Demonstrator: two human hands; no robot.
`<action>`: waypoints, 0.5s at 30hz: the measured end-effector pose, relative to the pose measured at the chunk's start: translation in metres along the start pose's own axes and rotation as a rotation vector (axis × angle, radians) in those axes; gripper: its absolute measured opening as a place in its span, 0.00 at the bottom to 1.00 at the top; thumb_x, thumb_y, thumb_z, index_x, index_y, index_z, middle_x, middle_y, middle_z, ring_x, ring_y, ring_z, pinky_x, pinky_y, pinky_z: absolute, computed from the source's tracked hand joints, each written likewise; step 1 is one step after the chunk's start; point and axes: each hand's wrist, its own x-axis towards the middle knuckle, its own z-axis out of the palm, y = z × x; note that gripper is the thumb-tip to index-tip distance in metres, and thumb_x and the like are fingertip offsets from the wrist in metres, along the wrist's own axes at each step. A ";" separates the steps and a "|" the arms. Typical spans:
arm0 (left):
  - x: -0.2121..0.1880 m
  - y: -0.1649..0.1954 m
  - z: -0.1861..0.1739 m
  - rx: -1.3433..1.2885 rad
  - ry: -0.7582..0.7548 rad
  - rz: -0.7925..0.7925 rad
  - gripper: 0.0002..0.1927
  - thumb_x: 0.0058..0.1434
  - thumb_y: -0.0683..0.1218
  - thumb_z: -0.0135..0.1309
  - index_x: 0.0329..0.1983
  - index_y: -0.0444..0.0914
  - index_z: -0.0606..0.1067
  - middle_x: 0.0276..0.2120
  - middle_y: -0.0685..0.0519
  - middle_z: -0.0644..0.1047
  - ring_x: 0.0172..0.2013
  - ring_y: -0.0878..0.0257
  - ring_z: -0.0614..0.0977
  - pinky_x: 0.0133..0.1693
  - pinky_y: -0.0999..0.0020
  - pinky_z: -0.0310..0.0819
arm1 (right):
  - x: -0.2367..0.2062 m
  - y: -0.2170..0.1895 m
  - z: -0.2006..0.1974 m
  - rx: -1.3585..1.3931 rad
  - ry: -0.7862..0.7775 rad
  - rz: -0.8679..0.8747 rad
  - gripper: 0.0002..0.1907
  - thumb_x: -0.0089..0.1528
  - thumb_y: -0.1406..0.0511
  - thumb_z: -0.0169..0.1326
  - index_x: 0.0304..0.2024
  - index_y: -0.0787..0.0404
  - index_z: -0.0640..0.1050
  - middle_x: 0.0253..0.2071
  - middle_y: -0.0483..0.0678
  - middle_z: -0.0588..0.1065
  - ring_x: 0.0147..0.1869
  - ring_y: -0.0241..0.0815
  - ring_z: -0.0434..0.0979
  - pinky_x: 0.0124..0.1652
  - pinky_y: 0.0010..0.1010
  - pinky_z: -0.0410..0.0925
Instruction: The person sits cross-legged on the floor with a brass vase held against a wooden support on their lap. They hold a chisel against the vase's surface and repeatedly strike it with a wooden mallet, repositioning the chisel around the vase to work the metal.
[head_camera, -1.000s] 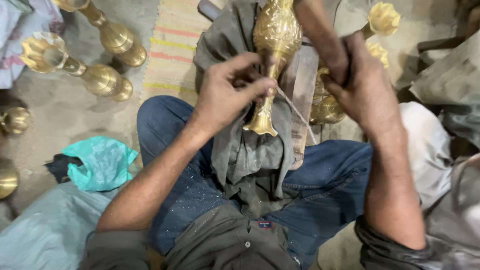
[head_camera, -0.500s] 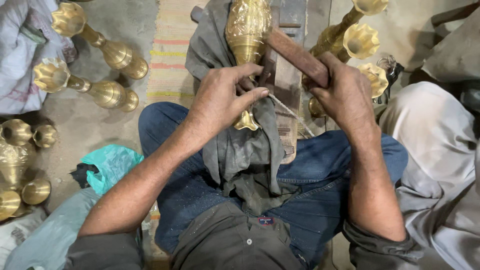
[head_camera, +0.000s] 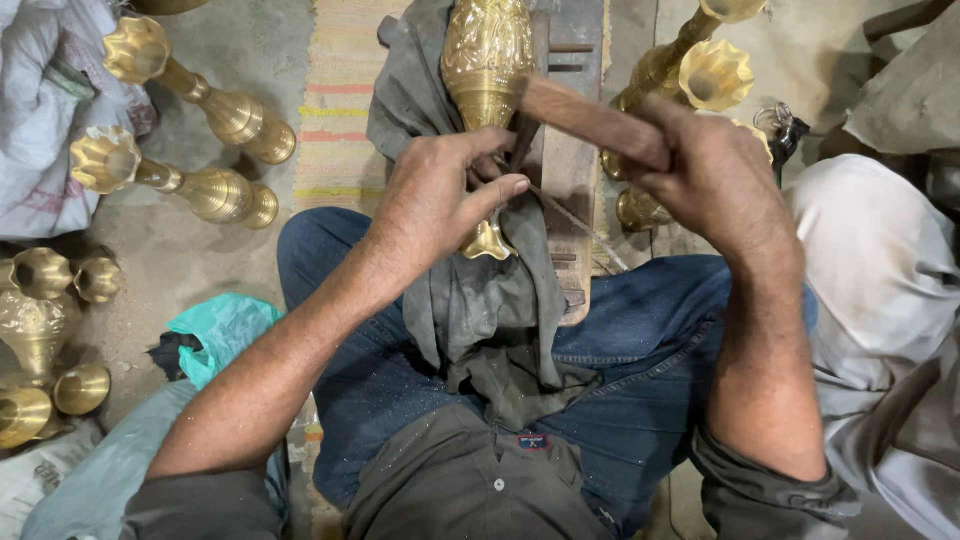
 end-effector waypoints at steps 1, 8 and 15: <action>0.001 0.000 -0.001 -0.001 -0.003 -0.011 0.23 0.63 0.51 0.65 0.56 0.33 0.77 0.32 0.48 0.84 0.34 0.61 0.87 0.37 0.62 0.83 | 0.001 -0.001 -0.001 0.119 0.057 -0.036 0.27 0.61 0.62 0.67 0.60 0.59 0.73 0.47 0.58 0.79 0.52 0.53 0.82 0.51 0.46 0.74; -0.001 0.001 -0.002 -0.023 -0.002 -0.036 0.22 0.62 0.51 0.66 0.54 0.34 0.78 0.31 0.48 0.84 0.33 0.62 0.87 0.36 0.63 0.83 | 0.001 -0.006 -0.003 0.209 0.047 -0.117 0.28 0.60 0.63 0.67 0.61 0.63 0.75 0.50 0.58 0.80 0.54 0.52 0.82 0.53 0.44 0.73; -0.002 -0.003 -0.002 -0.048 0.024 0.017 0.23 0.65 0.52 0.65 0.57 0.34 0.77 0.33 0.49 0.84 0.33 0.62 0.87 0.36 0.62 0.83 | 0.005 -0.003 -0.001 0.115 0.012 -0.098 0.34 0.57 0.64 0.67 0.65 0.63 0.73 0.51 0.61 0.79 0.55 0.54 0.81 0.54 0.46 0.72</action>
